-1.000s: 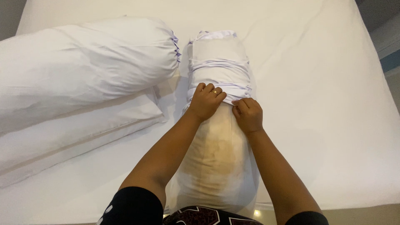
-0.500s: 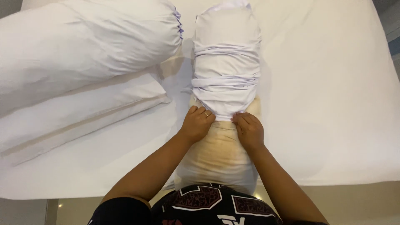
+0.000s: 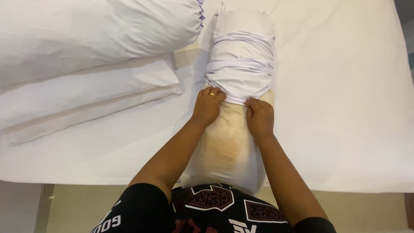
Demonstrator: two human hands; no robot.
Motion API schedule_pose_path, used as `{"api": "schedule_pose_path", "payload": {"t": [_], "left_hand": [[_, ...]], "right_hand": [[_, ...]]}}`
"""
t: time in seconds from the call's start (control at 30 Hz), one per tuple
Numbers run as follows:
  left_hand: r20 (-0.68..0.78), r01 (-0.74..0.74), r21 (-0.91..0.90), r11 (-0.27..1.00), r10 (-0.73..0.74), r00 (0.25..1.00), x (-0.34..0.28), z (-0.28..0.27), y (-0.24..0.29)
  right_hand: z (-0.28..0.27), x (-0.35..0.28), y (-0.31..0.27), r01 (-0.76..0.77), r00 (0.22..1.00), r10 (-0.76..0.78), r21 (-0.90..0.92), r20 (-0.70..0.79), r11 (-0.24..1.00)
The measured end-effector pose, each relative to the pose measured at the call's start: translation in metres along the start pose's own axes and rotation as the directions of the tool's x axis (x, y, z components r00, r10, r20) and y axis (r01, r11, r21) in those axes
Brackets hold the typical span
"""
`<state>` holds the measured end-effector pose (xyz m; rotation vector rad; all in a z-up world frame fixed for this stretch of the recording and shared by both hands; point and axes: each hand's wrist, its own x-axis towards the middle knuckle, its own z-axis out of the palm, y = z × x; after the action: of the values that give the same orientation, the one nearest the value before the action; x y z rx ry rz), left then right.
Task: The person puts a white pillowcase onto a cylindrical pillow on a white bed. They pull the case over the pillow, smooth the fabric, and tuck the edges into the opening before tying the drawstring to secure it.
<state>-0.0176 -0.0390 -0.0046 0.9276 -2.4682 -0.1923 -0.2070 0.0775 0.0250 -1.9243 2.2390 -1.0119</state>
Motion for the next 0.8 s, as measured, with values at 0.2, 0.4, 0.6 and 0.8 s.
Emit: {"api": "schedule_pose_path", "payload": {"t": [0.2, 0.4, 0.6, 0.8], "left_hand": [[0.223, 0.279, -0.151, 0.948, -0.242, 0.944, 0.018, 0.0, -0.036], [0.182, 0.209, -0.008, 0.978, -0.204, 0.962, 0.035, 0.016, -0.064], [0.096, 0.149, 0.077, 0.986, -0.156, 0.983, 0.047, 0.026, -0.076], [0.138, 0.002, 0.125, 0.992, -0.019, 0.99, 0.056, 0.028, -0.072]], "right_hand": [[-0.013, 0.015, 0.026, -0.01, 0.998, 0.014, 0.086, -0.053, 0.996], [-0.003, 0.037, 0.07, -0.009, 0.988, 0.004, -0.033, -0.154, 0.999], [0.019, 0.043, 0.111, -0.081, 0.995, 0.088, 0.114, -0.056, 0.99], [0.042, -0.032, 0.159, -0.292, 0.954, 0.289, 0.039, 0.073, 0.955]]}}
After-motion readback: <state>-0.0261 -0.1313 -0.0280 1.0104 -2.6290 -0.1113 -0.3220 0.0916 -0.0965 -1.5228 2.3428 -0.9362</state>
